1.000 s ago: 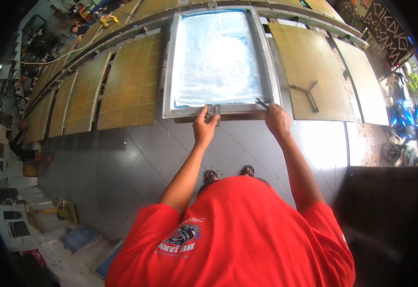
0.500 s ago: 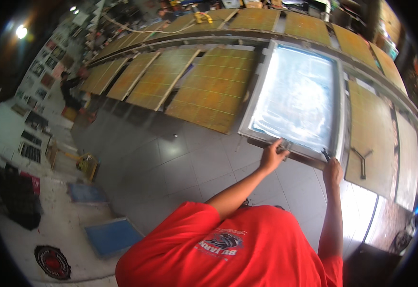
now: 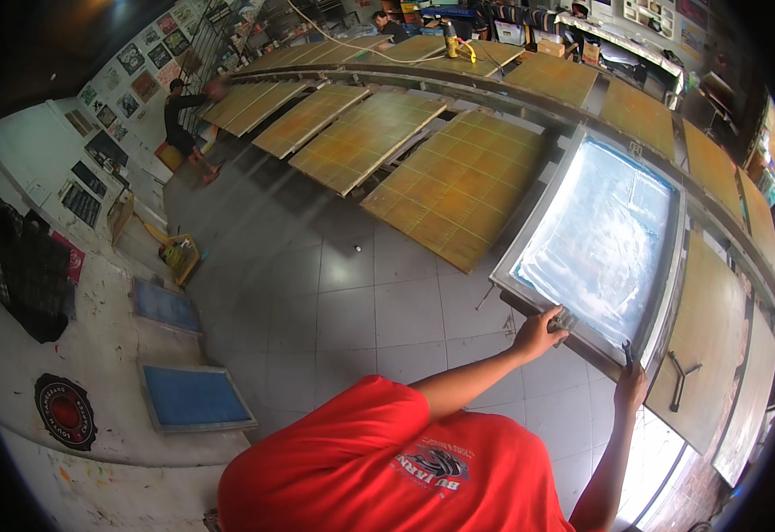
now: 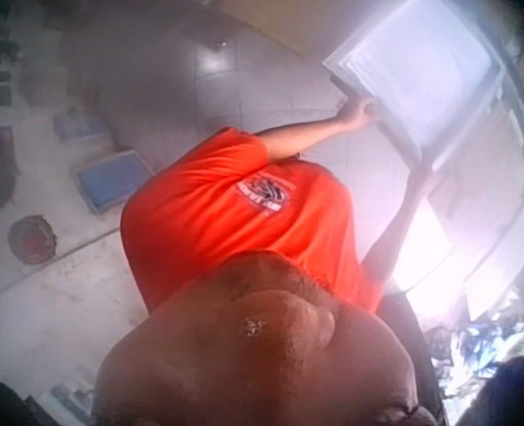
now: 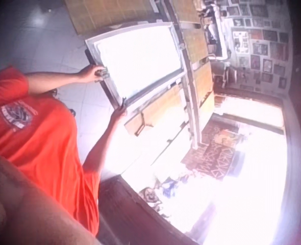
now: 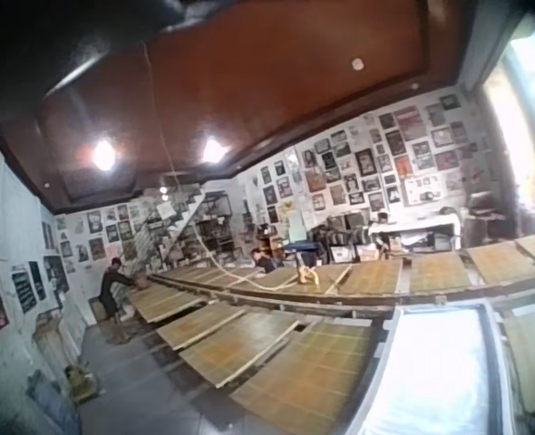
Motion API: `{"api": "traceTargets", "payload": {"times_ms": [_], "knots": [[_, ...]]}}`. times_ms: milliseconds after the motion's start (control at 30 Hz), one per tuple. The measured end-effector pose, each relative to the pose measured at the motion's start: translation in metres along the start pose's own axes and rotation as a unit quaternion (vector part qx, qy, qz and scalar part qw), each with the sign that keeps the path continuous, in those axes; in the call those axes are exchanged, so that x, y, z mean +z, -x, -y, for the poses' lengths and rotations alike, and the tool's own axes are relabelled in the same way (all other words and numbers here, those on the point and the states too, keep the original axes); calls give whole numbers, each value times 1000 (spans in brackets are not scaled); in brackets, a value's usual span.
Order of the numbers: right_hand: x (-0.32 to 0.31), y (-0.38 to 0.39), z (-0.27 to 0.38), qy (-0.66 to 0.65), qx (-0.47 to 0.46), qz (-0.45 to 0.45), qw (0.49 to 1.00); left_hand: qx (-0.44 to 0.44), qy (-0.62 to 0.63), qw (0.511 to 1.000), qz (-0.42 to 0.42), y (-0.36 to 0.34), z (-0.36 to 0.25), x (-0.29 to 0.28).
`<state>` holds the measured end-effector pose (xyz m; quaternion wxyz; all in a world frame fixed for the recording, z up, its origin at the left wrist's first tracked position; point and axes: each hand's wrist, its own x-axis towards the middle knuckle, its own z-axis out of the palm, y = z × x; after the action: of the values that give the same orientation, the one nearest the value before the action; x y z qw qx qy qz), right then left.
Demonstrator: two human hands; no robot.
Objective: The person uses a multi-tool and by hand to loosen, adjust, and tighten a clamp and bracket on a screen printing frame, then lifts and lowers the frame.
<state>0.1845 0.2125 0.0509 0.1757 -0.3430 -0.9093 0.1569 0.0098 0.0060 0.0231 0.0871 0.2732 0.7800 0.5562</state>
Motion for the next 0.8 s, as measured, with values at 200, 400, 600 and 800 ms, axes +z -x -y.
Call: {"api": "traceTargets", "payload": {"times_ms": [200,400,600,800], "knots": [[-22,-6,12,29,-11,67,997,11,8,1000,3,-2,12,2],[-9,-5,12,81,12,46,996,-61,-50,996,49,0,-2,-4],[1,-3,7,130,65,28,989,-46,-36,998,25,1,0,-2],[2,-5,10,118,72,40,990,-85,-12,994,69,2,-7,-7]]}}
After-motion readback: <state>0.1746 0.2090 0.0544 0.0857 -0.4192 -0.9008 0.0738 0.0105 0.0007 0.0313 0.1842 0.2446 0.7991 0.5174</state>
